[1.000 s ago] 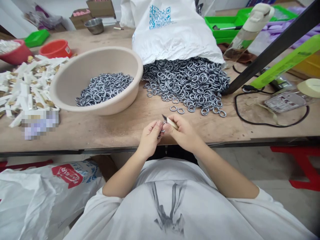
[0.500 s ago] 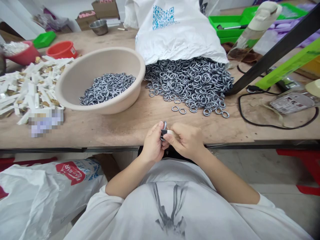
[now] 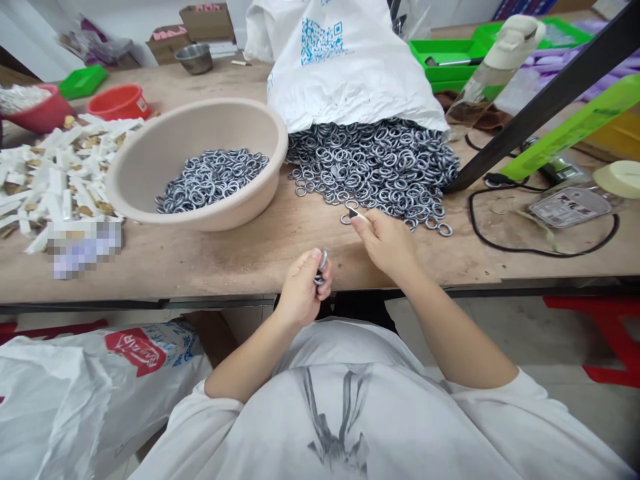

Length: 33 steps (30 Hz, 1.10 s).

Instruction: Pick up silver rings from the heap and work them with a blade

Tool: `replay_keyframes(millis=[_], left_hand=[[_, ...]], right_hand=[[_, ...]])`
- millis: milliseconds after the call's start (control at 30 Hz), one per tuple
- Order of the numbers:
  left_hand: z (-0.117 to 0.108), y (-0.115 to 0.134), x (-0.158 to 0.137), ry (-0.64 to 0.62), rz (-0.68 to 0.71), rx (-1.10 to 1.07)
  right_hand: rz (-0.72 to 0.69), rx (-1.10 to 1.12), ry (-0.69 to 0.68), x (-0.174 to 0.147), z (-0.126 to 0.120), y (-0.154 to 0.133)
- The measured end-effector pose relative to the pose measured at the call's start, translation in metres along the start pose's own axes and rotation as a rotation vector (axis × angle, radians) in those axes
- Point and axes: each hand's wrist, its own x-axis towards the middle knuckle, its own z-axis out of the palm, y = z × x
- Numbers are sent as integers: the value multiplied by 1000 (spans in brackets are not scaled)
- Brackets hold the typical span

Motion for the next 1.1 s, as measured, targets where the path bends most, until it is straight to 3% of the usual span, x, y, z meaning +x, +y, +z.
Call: replay_keyframes(millis=[167, 267, 367, 500, 600, 700, 833, 933, 1100], left_hand=[[-11, 13, 7, 37, 17, 38], [-19, 19, 12, 71, 38, 43], [-22, 20, 15, 101, 28, 26], [-16, 10, 18, 68, -1, 62], [-8, -1, 18, 30, 79, 129], [-2, -4, 16, 30, 127, 142], [2, 0, 13, 40, 76, 95], [2, 2, 11, 34, 75, 80], [1, -1, 8, -1, 84, 72]], right_hand=[[-64, -345, -179, 26, 7, -9], [-49, -364, -198, 32, 12, -11], [-66, 4, -209, 24, 9, -13], [14, 897, -481, -7, 1, -27], [86, 1187, -514, -28, 1, -39], [74, 1068, -303, -38, 4, -39], [-135, 577, -42, -46, -1, -29], [-320, 381, -54, -52, -7, -28], [-392, 293, -50, -55, -12, -31]])
